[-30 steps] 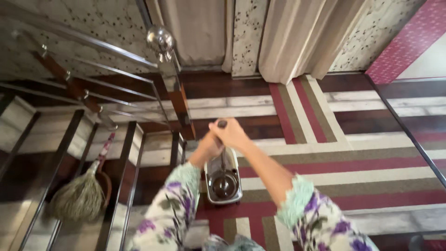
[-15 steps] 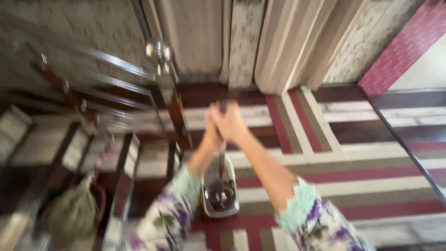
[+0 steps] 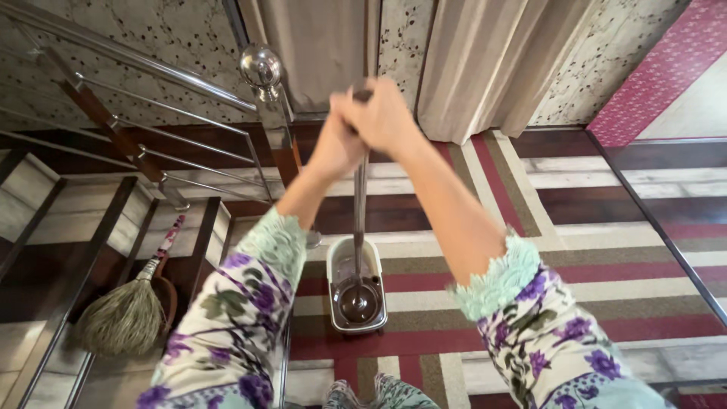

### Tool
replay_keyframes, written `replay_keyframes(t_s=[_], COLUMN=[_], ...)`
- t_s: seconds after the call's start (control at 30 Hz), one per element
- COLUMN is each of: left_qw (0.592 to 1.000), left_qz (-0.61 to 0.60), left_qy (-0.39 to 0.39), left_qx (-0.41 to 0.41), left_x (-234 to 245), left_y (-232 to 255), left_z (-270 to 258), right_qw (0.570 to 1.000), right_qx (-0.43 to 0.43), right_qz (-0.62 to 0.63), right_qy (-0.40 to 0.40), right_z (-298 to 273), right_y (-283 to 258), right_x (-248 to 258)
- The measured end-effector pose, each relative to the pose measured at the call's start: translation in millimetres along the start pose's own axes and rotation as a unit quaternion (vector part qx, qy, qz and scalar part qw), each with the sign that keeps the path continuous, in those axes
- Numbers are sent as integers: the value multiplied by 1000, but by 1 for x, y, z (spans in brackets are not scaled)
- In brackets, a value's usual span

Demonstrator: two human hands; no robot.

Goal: The person pours a pink liquid from a bottle into a bucket of water, dips a mop into the bucket, and wrings the mop head using the bucket's mechanism.

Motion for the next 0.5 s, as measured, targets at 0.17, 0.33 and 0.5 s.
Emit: replay_keyframes(t_s=[0.17,0.33,0.5], left_qw=[986,948,873], left_qz=[-158,-282,-471], left_qy=[44,86,85], left_qx=[21,117,95], left_x=[-2,-22,-42], left_y=[-22,-132,-135], left_z=[2,-110,-158], right_qw=[998,988,973], right_qx=[20,-102,-221], right_qz=[49,116,49], right_qy=[46,-7,-44], right_z=[0,-69,-107], right_y=[-8,100,140], right_x=[-7,-101,-130])
Point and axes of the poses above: each hand's wrist, its own z-axis towards the middle knuckle, its own x-axis out of the back of the hand, y = z × x, the point moved 2 cm from there along z, towards the middle knuckle, and after that the axes turned 12 degrees about -y, right-handed, at the moved point
